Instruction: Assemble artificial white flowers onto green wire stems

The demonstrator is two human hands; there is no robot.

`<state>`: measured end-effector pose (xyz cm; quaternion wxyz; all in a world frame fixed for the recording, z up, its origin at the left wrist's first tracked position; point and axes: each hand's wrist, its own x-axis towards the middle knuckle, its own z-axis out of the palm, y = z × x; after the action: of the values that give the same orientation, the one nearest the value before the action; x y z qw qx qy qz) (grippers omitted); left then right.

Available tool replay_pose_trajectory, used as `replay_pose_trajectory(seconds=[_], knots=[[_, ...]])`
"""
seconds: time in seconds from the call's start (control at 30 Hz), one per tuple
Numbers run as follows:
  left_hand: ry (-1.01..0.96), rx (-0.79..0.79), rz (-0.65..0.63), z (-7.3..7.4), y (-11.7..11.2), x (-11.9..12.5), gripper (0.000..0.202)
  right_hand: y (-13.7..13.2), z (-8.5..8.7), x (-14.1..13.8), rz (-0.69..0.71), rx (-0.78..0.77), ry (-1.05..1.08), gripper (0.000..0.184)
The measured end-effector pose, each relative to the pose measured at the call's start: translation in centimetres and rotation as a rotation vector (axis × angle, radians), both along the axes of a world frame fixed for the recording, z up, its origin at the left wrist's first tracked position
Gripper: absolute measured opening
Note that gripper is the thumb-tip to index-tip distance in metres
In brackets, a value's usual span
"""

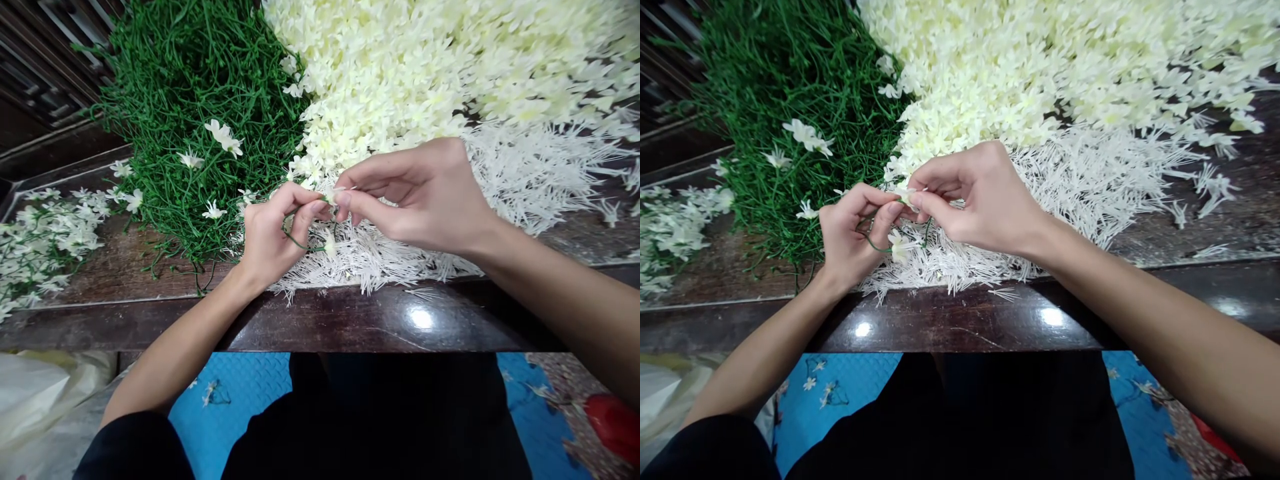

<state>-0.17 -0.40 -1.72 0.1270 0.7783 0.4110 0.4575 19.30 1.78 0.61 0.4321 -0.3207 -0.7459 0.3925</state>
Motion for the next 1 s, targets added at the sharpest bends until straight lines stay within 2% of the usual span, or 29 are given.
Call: replay_pose_trajectory(seconds=[0.2, 0.53, 1.0], knots=[[0.049, 0.066, -0.028, 0.1, 0.1, 0.0, 0.007, -0.1, -0.1, -0.2, -0.009, 0.003, -0.032, 0.013], [0.124, 0.014, 0.005, 0.2, 0.0, -0.1, 0.022, -0.5, -0.1, -0.4, -0.007, 0.002, -0.056, 0.016], [0.069, 0.029, -0.041, 0.4, -0.3, 0.1, 0.022, -1.1, 0.1, -0.6, -0.053, 0.092, -0.119, 0.018]])
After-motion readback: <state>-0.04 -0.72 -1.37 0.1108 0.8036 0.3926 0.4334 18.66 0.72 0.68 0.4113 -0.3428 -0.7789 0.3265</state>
